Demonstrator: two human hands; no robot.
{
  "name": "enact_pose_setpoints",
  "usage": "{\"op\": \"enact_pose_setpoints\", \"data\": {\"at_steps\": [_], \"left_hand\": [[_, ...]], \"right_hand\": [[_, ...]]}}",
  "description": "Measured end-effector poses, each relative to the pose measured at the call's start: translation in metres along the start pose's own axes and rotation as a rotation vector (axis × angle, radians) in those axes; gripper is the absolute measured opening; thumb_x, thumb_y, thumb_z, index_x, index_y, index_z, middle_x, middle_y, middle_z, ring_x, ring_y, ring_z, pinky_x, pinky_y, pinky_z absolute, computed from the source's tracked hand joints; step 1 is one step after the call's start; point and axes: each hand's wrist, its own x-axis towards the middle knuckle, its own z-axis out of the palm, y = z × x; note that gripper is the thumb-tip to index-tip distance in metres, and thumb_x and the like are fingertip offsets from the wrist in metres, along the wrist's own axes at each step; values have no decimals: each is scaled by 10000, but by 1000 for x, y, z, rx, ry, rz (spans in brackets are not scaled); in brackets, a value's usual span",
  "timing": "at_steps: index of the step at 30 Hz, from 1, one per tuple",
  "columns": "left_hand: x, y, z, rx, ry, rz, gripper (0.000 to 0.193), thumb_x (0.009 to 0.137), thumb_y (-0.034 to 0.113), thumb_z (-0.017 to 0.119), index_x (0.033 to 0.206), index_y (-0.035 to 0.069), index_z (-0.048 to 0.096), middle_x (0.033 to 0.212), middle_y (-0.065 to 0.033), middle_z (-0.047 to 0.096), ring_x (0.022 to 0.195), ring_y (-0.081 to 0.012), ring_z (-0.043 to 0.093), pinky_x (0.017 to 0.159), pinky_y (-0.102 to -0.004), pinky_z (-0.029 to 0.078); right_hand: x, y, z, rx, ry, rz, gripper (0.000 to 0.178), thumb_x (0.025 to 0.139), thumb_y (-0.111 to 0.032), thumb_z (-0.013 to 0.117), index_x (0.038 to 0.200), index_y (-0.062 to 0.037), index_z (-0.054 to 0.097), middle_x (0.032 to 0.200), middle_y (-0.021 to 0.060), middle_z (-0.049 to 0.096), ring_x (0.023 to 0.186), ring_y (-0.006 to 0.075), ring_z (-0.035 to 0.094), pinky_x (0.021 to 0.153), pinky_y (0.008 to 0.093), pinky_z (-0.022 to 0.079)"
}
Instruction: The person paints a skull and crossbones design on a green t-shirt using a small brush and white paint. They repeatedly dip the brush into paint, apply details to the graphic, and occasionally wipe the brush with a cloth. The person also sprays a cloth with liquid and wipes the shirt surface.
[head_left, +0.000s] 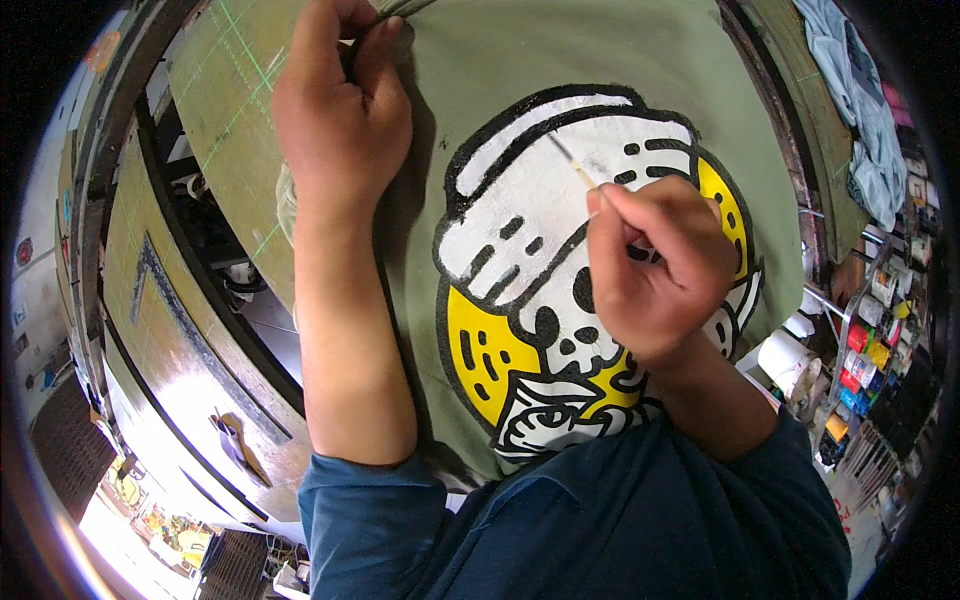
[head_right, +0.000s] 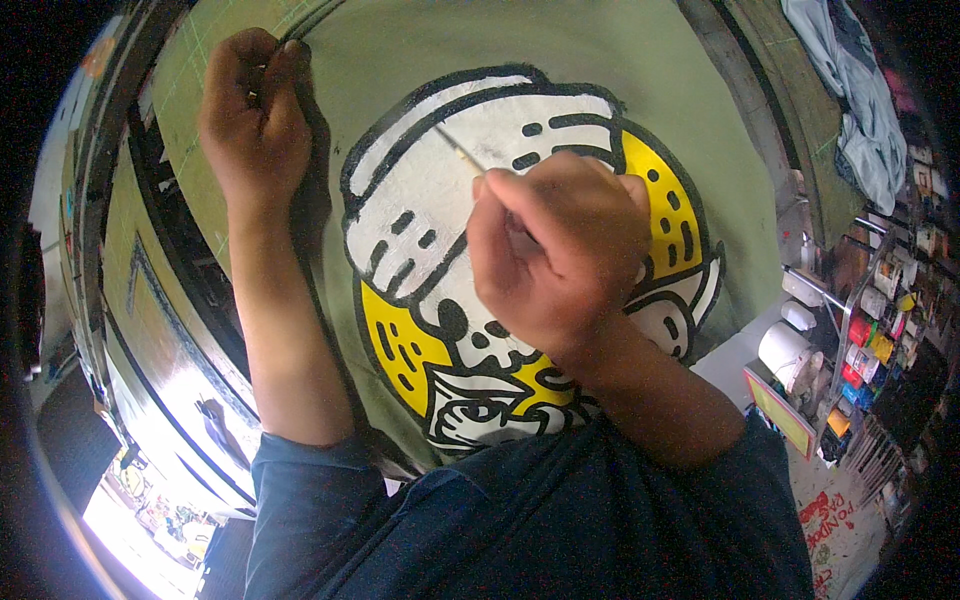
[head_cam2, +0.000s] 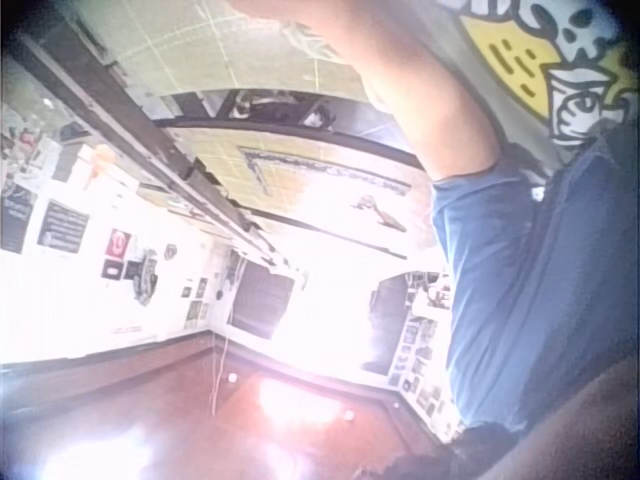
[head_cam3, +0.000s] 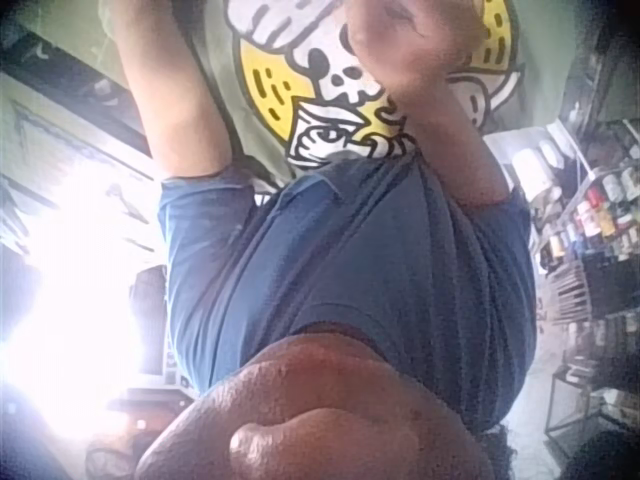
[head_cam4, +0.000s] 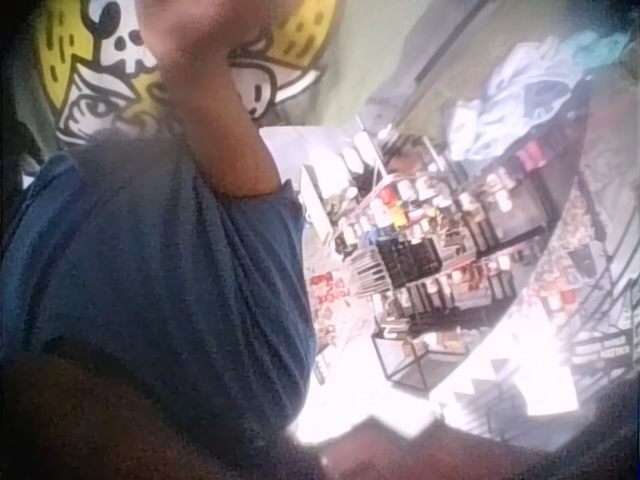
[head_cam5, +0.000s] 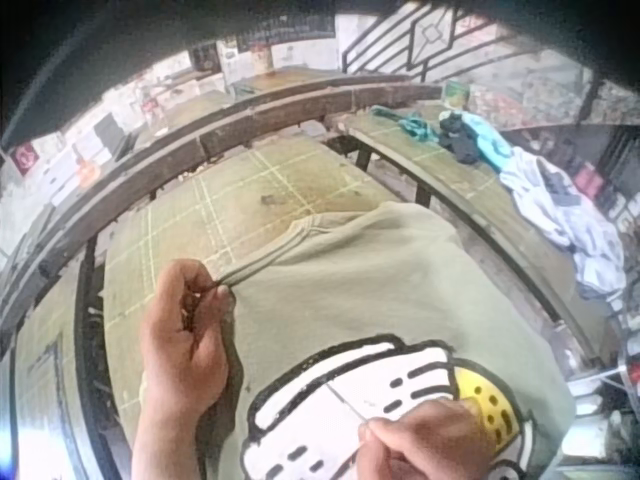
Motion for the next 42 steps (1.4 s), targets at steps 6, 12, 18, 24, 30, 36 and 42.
{"op": "enact_pose_setpoints", "data": {"at_steps": [6, 12, 18, 24, 30, 36, 42], "left_hand": [[-1, 3, 1, -11, -6, -45, 87, 926, 29, 636, 988, 6, 580, 823, -40, 617, 773, -85, 560, 720, -216, 448], [1, -2, 2, -53, 6, 17, 99, 923, 30, 644, 1000, 9, 585, 838, -32, 618, 776, -84, 563, 718, -216, 452], [-1, -2, -1, -21, -3, -45, 102, 923, 34, 646, 1005, 10, 590, 852, -39, 622, 787, -87, 568, 732, -223, 460], [0, -1, 0, 2, -1, 2, 101, 926, 36, 644, 1007, 9, 591, 858, -38, 628, 787, -84, 572, 731, -220, 460], [-1, -1, 0, -3, 0, 1, 99, 929, 36, 640, 1010, 9, 591, 848, -40, 630, 782, -83, 574, 722, -219, 462], [0, -1, 0, 32, -3, 21, 97, 930, 33, 640, 1008, 9, 587, 843, -38, 625, 772, -75, 567, 711, -211, 455], [-1, -3, 1, -44, -5, 4, 90, 934, 39, 638, 1000, 8, 584, 838, -33, 619, 770, -76, 564, 708, -210, 450]], "right_hand": [[5, 1, -3, 63, -44, -110, 220, 725, 120, 701, 907, 0, 671, 636, 6, 562, 518, 98, 499, 502, 257, 372], [2, 0, 5, -17, 53, 20, 167, 731, 8, 708, 826, -104, 631, 590, -33, 520, 496, 144, 492, 520, 328, 283], [6, -2, -5, 30, -80, -87, 199, 731, 130, 700, 882, 2, 679, 657, 9, 576, 518, 114, 501, 510, 261, 363], [5, 1, 0, 22, -3, -28, 192, 731, 132, 702, 870, 3, 674, 623, 5, 555, 511, 117, 486, 517, 259, 355], [7, 0, -3, 48, -44, -68, 192, 741, 137, 700, 883, 10, 681, 627, 12, 550, 516, 103, 471, 514, 251, 357], [6, 0, -1, 49, -1, -20, 191, 741, 136, 704, 885, 12, 682, 636, 16, 561, 528, 97, 481, 513, 245, 353], [6, 2, -2, 53, -39, -54, 194, 743, 133, 708, 893, 12, 686, 684, 24, 591, 544, 86, 492, 528, 231, 379]]}}
